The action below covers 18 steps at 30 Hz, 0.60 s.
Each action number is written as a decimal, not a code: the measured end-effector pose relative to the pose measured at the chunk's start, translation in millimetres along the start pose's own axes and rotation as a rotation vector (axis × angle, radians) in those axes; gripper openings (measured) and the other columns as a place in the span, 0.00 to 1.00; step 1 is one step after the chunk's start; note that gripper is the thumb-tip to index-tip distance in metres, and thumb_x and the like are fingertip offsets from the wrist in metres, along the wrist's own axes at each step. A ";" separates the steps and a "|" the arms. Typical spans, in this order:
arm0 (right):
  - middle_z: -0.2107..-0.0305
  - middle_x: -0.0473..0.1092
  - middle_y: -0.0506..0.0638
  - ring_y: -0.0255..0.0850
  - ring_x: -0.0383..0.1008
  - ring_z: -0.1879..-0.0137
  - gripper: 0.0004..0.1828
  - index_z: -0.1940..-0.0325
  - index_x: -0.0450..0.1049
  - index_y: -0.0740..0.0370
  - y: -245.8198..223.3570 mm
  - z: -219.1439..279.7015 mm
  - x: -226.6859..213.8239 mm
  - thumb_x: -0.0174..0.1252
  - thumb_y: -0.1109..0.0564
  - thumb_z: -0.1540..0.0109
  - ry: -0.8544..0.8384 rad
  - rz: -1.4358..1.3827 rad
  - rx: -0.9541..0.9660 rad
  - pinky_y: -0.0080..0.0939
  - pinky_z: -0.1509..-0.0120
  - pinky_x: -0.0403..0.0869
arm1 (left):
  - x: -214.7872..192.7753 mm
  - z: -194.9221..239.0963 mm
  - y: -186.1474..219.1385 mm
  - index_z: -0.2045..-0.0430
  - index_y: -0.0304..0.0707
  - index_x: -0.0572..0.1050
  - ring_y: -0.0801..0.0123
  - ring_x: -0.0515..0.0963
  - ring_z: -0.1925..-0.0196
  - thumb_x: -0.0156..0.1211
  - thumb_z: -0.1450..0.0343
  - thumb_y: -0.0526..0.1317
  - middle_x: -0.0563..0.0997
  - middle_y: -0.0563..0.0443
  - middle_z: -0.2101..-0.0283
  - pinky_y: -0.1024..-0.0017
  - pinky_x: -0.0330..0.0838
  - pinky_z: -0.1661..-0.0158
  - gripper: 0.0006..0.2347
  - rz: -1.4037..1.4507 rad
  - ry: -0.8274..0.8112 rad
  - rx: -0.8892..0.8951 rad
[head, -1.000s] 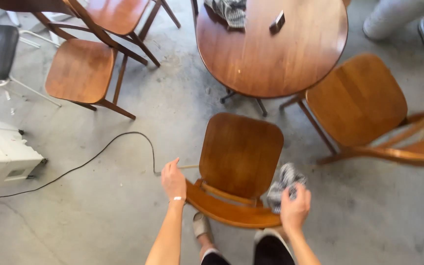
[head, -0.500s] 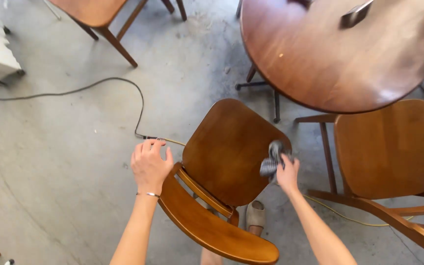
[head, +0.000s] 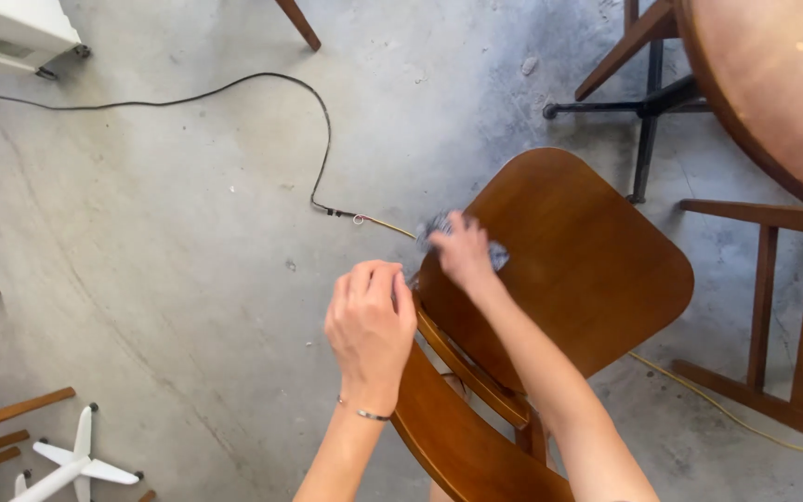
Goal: Cleaning furniture in a restaurant including tables, chairs, and an air cooler using a rag.
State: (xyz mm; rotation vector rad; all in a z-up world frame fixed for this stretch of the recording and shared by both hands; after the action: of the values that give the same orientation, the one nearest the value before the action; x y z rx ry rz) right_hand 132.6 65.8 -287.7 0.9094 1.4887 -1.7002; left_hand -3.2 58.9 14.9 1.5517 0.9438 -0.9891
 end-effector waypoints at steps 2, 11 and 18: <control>0.45 0.64 0.57 0.64 0.68 0.44 0.17 0.57 0.79 0.47 -25.2 42.0 23.3 0.64 0.63 0.48 -0.117 -0.039 -0.264 0.61 0.47 0.71 | -2.1 -3.6 -0.5 0.68 0.40 0.79 0.57 0.79 0.57 0.62 0.31 0.35 0.81 0.54 0.60 0.61 0.75 0.59 0.02 0.073 -0.007 -0.014; 0.52 0.66 0.51 0.52 0.69 0.52 0.13 0.58 0.78 0.44 -7.9 47.0 35.3 0.61 0.58 0.46 -0.192 0.108 -0.681 0.53 0.53 0.71 | -3.2 -5.9 -0.6 0.68 0.39 0.79 0.58 0.79 0.57 0.64 0.31 0.34 0.81 0.54 0.60 0.63 0.75 0.59 0.02 0.116 -0.013 -0.001; 0.51 0.66 0.57 0.58 0.69 0.50 0.09 0.54 0.75 0.47 4.3 10.0 15.7 0.60 0.56 0.39 0.224 0.159 0.152 0.57 0.49 0.71 | -9.7 -8.1 5.7 0.68 0.40 0.80 0.57 0.79 0.57 0.63 0.32 0.35 0.81 0.54 0.60 0.61 0.74 0.59 0.03 0.116 -0.052 0.032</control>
State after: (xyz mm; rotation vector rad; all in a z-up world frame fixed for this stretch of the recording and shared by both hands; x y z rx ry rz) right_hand 127.5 54.6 -302.3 1.3007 1.3983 -1.6537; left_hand -0.3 65.1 27.0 1.5816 0.7958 -0.9621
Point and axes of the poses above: each hand's wrist, its own z-axis away from the middle knuckle, its own x-axis out of the palm, y = z × x, the point moved 5 cm from there along -z, towards the middle knuckle
